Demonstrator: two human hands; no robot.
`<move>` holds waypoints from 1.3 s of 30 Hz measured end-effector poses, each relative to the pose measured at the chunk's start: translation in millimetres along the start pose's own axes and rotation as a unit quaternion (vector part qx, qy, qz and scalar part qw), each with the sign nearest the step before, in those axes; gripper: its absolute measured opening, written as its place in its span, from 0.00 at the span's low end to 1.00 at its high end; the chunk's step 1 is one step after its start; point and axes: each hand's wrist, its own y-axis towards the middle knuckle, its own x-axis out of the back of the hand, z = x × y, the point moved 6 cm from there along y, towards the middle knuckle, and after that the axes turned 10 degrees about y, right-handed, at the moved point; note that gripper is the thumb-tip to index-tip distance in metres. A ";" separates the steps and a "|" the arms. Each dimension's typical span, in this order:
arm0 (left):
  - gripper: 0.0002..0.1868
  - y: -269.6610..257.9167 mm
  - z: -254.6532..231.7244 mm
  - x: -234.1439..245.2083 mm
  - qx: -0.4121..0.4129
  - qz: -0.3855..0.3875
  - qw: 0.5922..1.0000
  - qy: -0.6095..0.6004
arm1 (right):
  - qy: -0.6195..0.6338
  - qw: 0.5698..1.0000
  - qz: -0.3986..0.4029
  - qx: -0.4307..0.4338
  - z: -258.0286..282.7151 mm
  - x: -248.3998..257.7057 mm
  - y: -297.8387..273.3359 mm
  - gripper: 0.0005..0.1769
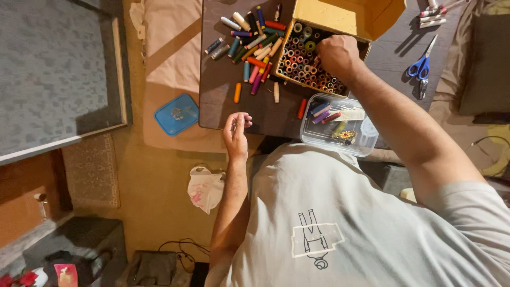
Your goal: The person picks up thread spools from a pile and places them into rows within a box, then gathers small containers and loose items into a separate plastic bin.
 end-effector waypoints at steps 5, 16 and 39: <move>0.13 2.9 -5.5 -0.3 -0.007 0.017 1.000 0.009 | 0.099 0.979 -0.154 0.095 6.8 25.1 -23.7 0.14; 0.14 7.0 -4.1 -4.4 -0.003 0.039 0.999 0.007 | 0.338 0.917 -0.137 0.162 10.6 46.7 -54.6 0.14; 0.15 3.1 3.5 -11.5 0.017 0.050 0.998 0.038 | 0.368 0.922 -0.119 -0.005 6.8 30.4 -46.0 0.21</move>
